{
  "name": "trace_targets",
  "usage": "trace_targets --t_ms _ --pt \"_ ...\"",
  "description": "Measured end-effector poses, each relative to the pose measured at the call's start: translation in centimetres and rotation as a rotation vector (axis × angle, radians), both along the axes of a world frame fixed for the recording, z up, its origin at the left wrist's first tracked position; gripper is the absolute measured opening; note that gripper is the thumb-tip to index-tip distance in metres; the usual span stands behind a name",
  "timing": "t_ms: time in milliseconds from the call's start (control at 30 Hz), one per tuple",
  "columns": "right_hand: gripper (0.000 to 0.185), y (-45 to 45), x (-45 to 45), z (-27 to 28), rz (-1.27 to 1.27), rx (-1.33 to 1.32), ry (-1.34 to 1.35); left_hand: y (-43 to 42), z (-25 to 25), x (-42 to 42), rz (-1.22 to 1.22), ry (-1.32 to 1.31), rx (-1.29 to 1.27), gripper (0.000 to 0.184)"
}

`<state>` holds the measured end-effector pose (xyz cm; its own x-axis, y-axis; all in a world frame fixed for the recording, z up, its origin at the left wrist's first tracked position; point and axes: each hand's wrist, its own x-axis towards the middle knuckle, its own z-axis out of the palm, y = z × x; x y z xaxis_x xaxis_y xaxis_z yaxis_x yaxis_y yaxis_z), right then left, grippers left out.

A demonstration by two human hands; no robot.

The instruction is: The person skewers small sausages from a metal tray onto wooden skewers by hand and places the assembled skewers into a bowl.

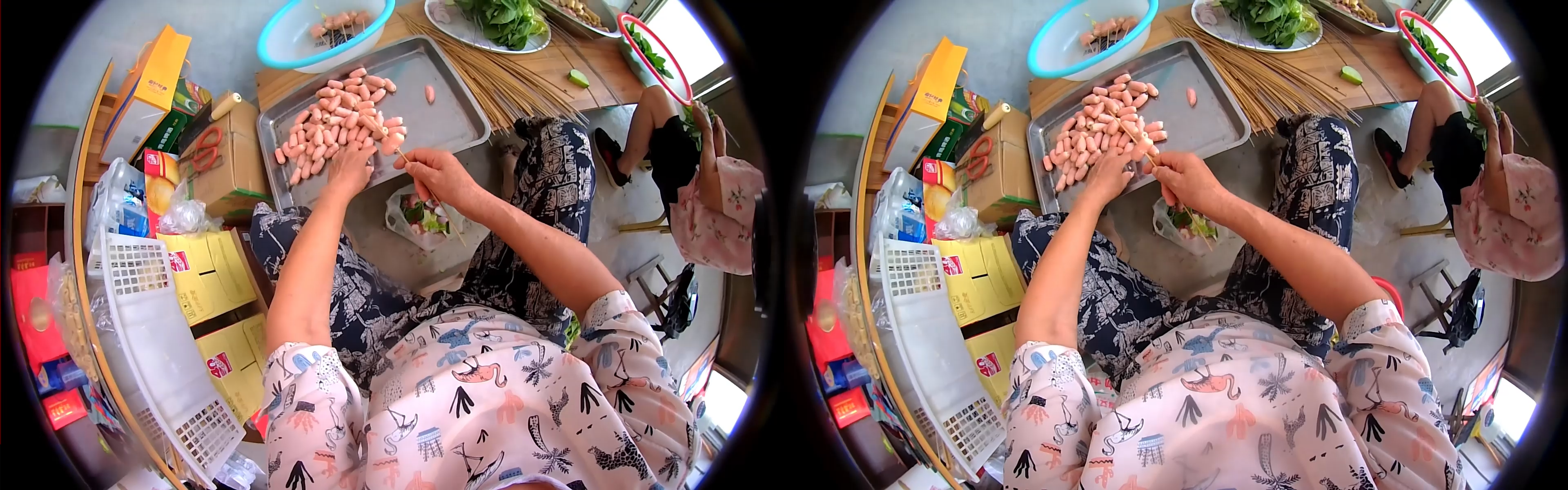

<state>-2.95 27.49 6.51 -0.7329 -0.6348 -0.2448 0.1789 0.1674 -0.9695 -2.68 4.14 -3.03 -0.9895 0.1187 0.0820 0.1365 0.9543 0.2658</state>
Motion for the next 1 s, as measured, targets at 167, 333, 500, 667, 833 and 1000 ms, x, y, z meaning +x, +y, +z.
trace_targets --t_ms 167,333,500,667,833,1000 --pt "0.024 -0.1 0.1 0.2 -0.029 0.011 -0.041 -0.2 0.5 -0.9 0.242 -0.005 0.355 0.018" --pt "0.024 0.2 0.0 -0.1 -0.009 0.018 -0.016 -0.1 3.4 -0.9 0.537 -0.094 1.273 0.026" --pt "0.024 0.2 0.2 -0.2 0.054 -0.018 0.011 -1.5 6.0 0.4 0.496 -0.118 1.775 0.021" --pt "0.024 0.2 0.6 0.2 0.098 -0.022 -0.008 -3.0 5.5 0.7 0.509 -0.092 1.921 0.02" --pt "0.024 0.3 0.8 0.5 0.1 -0.021 -0.013 -3.1 5.6 1.0 0.505 -0.128 1.977 0.023" --pt "0.024 0.3 0.8 0.5 0.105 -0.047 -0.025 -3.0 5.1 0.8 0.426 -0.107 1.888 0.02"
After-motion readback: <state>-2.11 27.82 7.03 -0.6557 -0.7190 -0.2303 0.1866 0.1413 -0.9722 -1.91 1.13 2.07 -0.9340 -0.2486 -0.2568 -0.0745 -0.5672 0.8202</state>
